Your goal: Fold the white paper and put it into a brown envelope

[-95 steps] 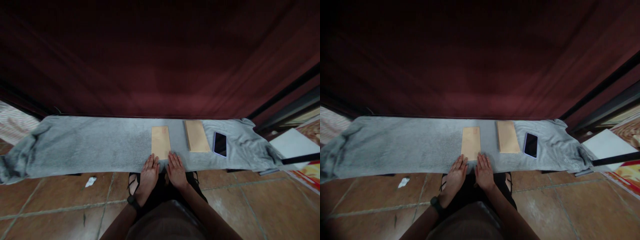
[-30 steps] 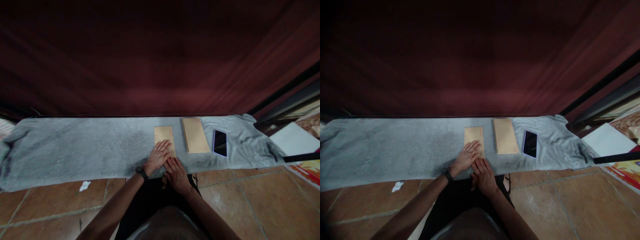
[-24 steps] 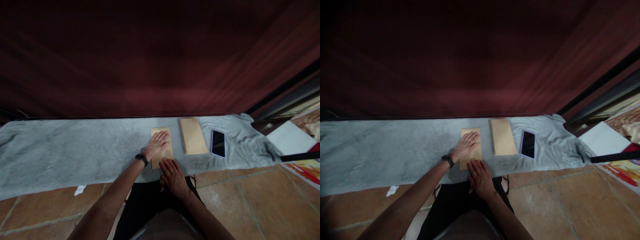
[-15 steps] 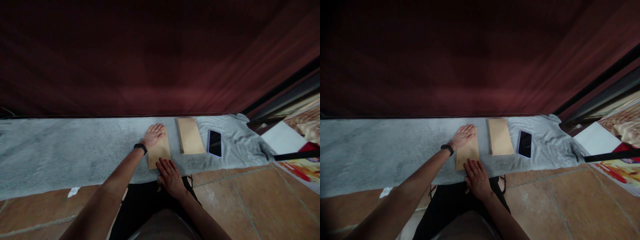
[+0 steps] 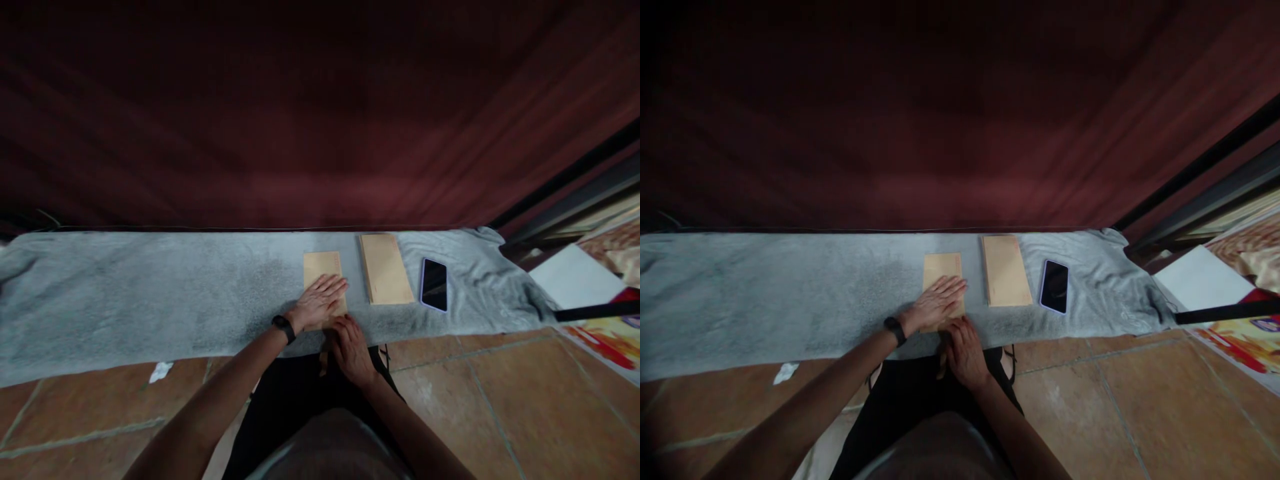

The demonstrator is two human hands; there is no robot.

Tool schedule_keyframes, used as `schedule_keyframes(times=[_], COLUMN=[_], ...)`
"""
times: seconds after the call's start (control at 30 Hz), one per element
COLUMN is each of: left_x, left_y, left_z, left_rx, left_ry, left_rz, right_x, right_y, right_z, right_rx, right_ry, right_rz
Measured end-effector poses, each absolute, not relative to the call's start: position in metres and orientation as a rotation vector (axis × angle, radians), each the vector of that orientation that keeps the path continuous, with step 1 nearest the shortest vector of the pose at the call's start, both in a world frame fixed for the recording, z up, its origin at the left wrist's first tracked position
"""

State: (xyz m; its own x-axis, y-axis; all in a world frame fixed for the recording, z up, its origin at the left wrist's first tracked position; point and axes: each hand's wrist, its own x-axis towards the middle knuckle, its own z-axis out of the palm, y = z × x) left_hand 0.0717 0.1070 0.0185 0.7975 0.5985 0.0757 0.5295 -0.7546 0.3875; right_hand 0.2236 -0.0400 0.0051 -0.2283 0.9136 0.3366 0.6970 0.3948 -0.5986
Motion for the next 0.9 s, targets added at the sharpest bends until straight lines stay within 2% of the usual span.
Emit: schedule_keyframes(times=[0.57,0.7,0.9], left_x=[0.045,0.043,0.042], left_y=[0.013,0.004,-0.005], left_z=[0.023,0.009,0.002], left_rx=[2.73,2.693,2.663], left_ry=[0.746,0.797,0.883], left_rz=[0.248,0.307,0.291], right_x=[0.229,0.231,0.237], right_y=[-0.045,-0.042,-0.044], right_z=[-0.003,0.004,0.007], right_rx=[-1.41,-1.393,-1.416], right_ry=[-1.688,-1.837,-2.222], right_rz=[0.595,0.618,0.432])
